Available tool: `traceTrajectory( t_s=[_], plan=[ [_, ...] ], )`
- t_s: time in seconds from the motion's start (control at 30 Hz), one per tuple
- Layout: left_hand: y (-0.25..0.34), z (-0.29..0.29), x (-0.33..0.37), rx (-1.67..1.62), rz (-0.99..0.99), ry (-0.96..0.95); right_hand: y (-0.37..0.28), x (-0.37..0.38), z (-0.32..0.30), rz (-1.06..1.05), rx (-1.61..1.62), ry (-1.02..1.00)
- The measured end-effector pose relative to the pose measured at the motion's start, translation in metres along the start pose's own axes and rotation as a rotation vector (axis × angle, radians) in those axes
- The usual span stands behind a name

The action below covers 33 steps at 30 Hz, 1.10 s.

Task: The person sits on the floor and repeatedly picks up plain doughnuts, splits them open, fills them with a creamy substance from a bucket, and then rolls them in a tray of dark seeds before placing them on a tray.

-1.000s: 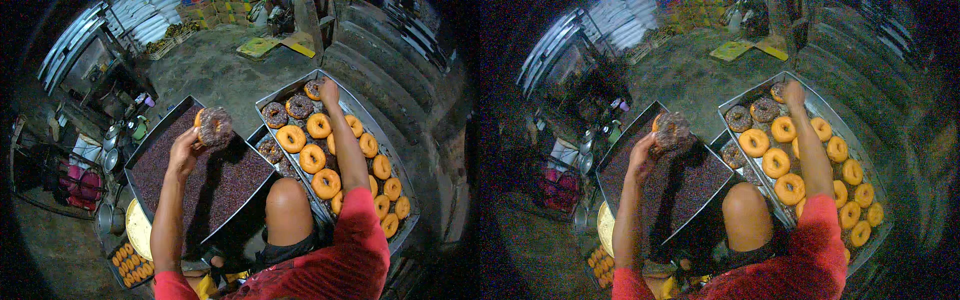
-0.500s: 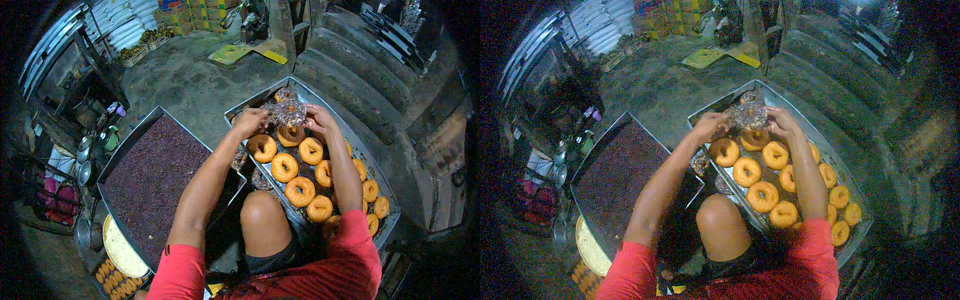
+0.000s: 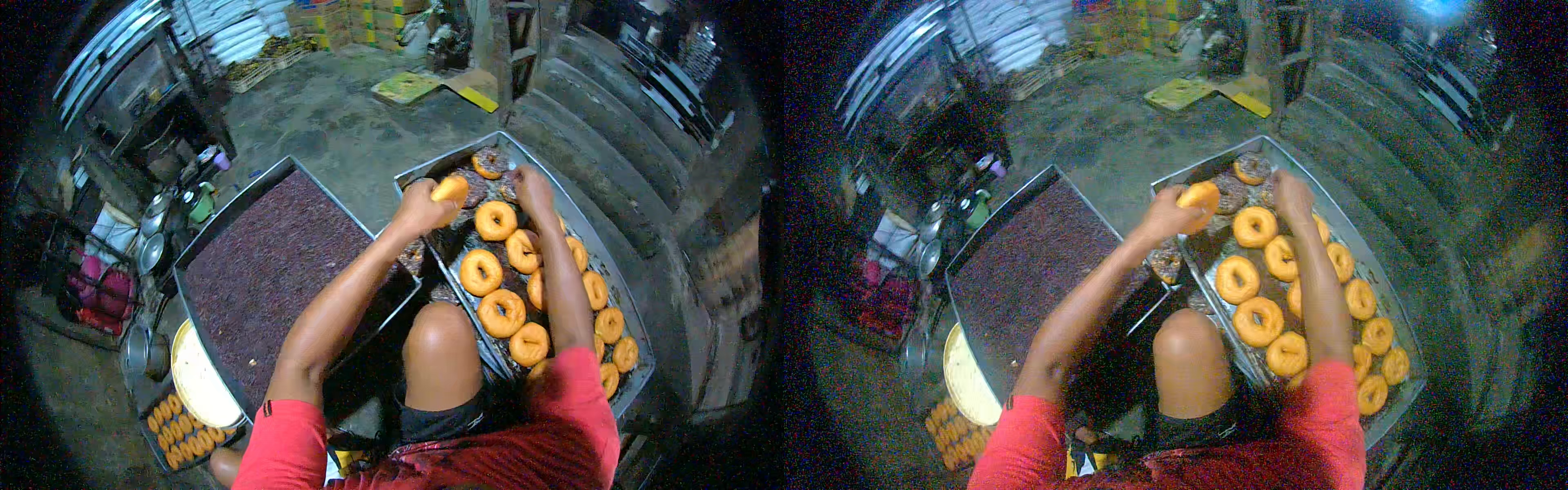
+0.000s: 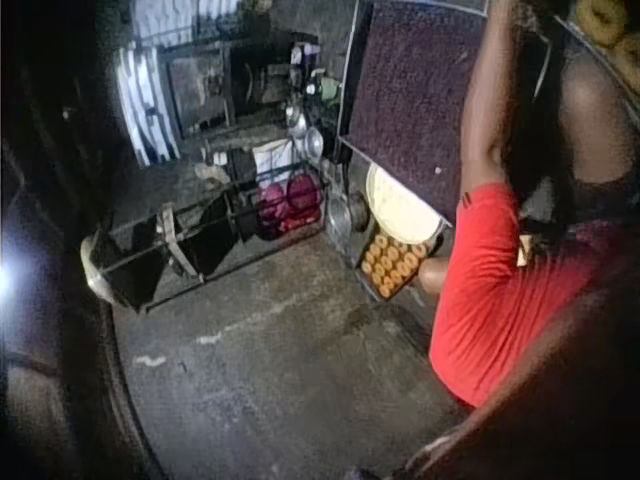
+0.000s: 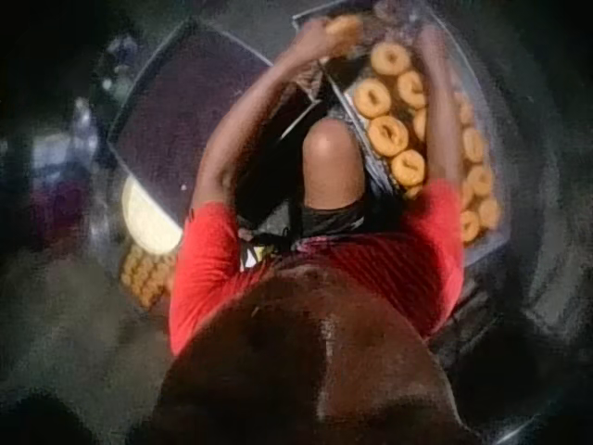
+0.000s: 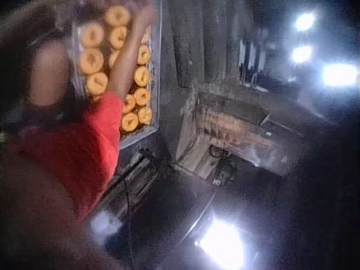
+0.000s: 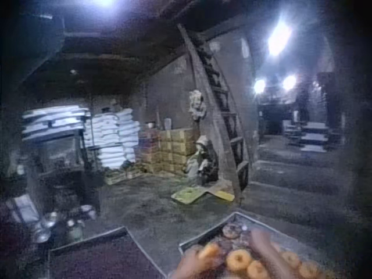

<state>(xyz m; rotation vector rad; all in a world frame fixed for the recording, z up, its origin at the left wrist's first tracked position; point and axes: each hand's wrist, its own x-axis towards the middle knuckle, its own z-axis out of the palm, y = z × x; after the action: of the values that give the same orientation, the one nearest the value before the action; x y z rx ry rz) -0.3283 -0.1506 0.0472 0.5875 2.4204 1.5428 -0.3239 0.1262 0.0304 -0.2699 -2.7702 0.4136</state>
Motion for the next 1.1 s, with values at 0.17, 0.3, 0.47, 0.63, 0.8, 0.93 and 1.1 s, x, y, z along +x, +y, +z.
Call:
traceTrajectory(
  t_s=[0.17, 0.3, 0.47, 0.63, 0.8, 0.93, 1.1],
  plan=[
    [0.008, -0.051, -0.049, -1.081, -0.173, 0.021, 0.009, -0.005, 0.001, -0.077, -0.492, -0.637],
    [0.004, -0.083, -0.102, -1.249, -0.094, 0.328, -0.052, -0.004, -0.033, -0.247, -0.103, -0.25],
    [0.0, -0.106, -0.16, -1.5, 0.173, 0.368, -0.284, -0.082, -0.065, -0.649, 0.59, -0.028],
    [-0.022, -0.194, -0.259, -1.313, 0.309, 0.473, -0.398, -0.112, -0.067, -0.874, 0.799, -0.568],
    [-0.022, -0.277, -0.386, -0.911, 0.207, 0.813, -0.524, -0.171, -0.054, -1.084, 1.086, -0.918],
    [-0.057, -0.31, -0.472, -0.584, -0.05, 1.143, -0.609, -0.237, -0.001, -1.111, 1.187, -0.95],
    [-0.091, -0.311, -0.539, -0.734, 0.105, 1.342, -0.673, -0.29, 0.065, -1.198, 0.877, -0.871]
  ],
)
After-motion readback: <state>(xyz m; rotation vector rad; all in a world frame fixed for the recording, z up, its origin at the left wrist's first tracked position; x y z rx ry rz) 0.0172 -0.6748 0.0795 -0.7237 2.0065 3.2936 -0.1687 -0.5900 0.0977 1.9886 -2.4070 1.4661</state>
